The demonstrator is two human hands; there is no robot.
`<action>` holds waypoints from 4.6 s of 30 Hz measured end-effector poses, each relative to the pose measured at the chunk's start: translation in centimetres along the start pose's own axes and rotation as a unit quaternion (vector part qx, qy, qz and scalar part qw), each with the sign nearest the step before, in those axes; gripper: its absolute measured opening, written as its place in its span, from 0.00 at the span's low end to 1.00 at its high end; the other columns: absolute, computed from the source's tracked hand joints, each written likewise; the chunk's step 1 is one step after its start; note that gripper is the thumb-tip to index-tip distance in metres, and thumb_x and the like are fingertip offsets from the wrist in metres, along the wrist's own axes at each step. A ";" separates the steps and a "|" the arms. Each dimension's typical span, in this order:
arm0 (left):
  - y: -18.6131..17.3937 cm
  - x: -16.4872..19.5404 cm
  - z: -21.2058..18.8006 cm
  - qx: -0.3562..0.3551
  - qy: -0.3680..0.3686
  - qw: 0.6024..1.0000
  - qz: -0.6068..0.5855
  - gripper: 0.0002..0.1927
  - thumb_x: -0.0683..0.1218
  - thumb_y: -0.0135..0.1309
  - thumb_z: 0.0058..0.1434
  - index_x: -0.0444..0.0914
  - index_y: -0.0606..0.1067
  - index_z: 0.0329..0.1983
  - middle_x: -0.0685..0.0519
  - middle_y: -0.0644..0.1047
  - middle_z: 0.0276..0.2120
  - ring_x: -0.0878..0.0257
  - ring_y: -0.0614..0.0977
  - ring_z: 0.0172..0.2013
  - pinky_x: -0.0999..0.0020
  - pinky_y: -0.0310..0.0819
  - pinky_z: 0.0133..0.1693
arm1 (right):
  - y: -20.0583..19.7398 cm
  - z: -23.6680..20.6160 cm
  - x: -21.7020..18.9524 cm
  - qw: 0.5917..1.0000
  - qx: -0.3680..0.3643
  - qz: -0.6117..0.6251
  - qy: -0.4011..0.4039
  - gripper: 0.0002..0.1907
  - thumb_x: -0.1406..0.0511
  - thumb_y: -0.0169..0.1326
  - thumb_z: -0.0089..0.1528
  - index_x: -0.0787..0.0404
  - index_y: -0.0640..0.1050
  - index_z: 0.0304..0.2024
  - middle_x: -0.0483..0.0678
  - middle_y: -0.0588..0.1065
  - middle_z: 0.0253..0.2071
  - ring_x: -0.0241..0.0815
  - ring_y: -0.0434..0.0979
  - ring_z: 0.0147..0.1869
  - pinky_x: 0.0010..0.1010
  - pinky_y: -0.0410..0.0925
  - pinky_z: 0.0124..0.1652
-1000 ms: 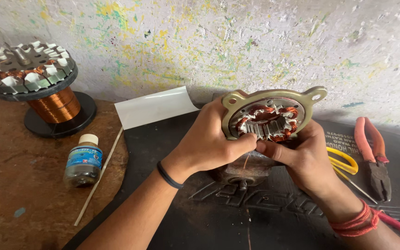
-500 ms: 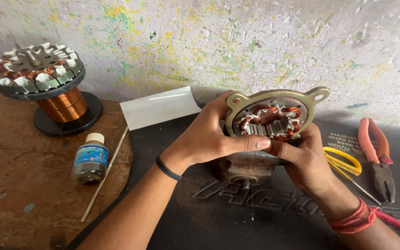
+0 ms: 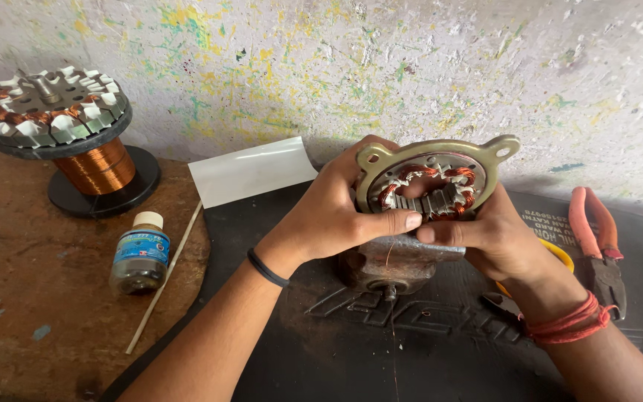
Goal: The person winds copper wire around the slots of a motor stator held in a vise. They use a screwdriver to push the wire into the slots and adjust the placement. The person continues winding and arranging the wire throughout the clip.
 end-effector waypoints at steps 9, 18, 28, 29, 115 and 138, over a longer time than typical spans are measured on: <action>-0.1 -0.7 -0.2 -0.044 -0.018 0.999 -0.008 0.29 0.49 0.71 0.53 0.37 0.74 0.55 0.55 0.80 0.48 0.65 0.80 0.51 0.67 0.77 0.56 | 1.0 -0.3 -1.1 0.996 0.032 -0.082 -0.023 0.29 0.78 0.64 0.48 0.69 0.76 0.53 0.51 0.80 0.48 0.40 0.81 0.50 0.35 0.74 0.50; 0.0 -0.4 -0.3 -0.039 -0.028 0.999 0.006 0.26 0.49 0.69 0.54 0.37 0.74 0.53 0.55 0.80 0.44 0.66 0.80 0.47 0.68 0.76 0.53 | 0.9 -0.7 -0.1 0.998 0.039 -0.031 -0.037 0.27 0.78 0.59 0.53 0.72 0.74 0.56 0.54 0.79 0.52 0.44 0.80 0.55 0.36 0.73 0.55; 0.3 1.6 -0.3 -0.032 0.035 0.991 0.123 0.21 0.46 0.66 0.55 0.37 0.76 0.50 0.53 0.77 0.44 0.61 0.80 0.48 0.64 0.75 0.55 | 1.3 -1.9 0.0 0.999 0.024 0.016 -0.022 0.24 0.77 0.58 0.56 0.73 0.75 0.56 0.57 0.79 0.54 0.46 0.80 0.57 0.38 0.71 0.57; 0.3 1.5 -0.4 -0.031 0.033 0.992 0.121 0.21 0.46 0.66 0.54 0.37 0.76 0.50 0.53 0.77 0.44 0.61 0.81 0.48 0.64 0.75 0.55 | 1.3 -1.9 0.0 0.999 0.033 0.016 -0.023 0.23 0.77 0.58 0.57 0.73 0.75 0.56 0.57 0.79 0.53 0.46 0.80 0.57 0.39 0.71 0.56; 0.7 0.4 -2.5 0.064 0.127 0.989 0.045 0.26 0.41 0.63 0.64 0.34 0.66 0.61 0.50 0.78 0.49 0.66 0.81 0.51 0.71 0.78 0.56 | 1.3 -2.1 0.4 0.996 0.037 -0.033 -0.071 0.21 0.77 0.59 0.57 0.71 0.77 0.54 0.52 0.80 0.51 0.41 0.80 0.55 0.33 0.73 0.56; 1.6 -0.7 -3.3 0.082 0.025 0.993 -0.085 0.18 0.38 0.60 0.66 0.33 0.71 0.57 0.51 0.77 0.49 0.69 0.78 0.50 0.68 0.76 0.58 | 1.0 -1.5 0.4 0.984 0.039 -0.143 -0.094 0.19 0.73 0.62 0.57 0.66 0.80 0.52 0.47 0.82 0.47 0.33 0.79 0.49 0.26 0.73 0.50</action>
Point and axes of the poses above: each hand's wrist, its own z-axis towards the middle knuckle, its own y-axis out of the palm, x = y × z, the point moved 7 cm from there along z, towards the middle knuckle
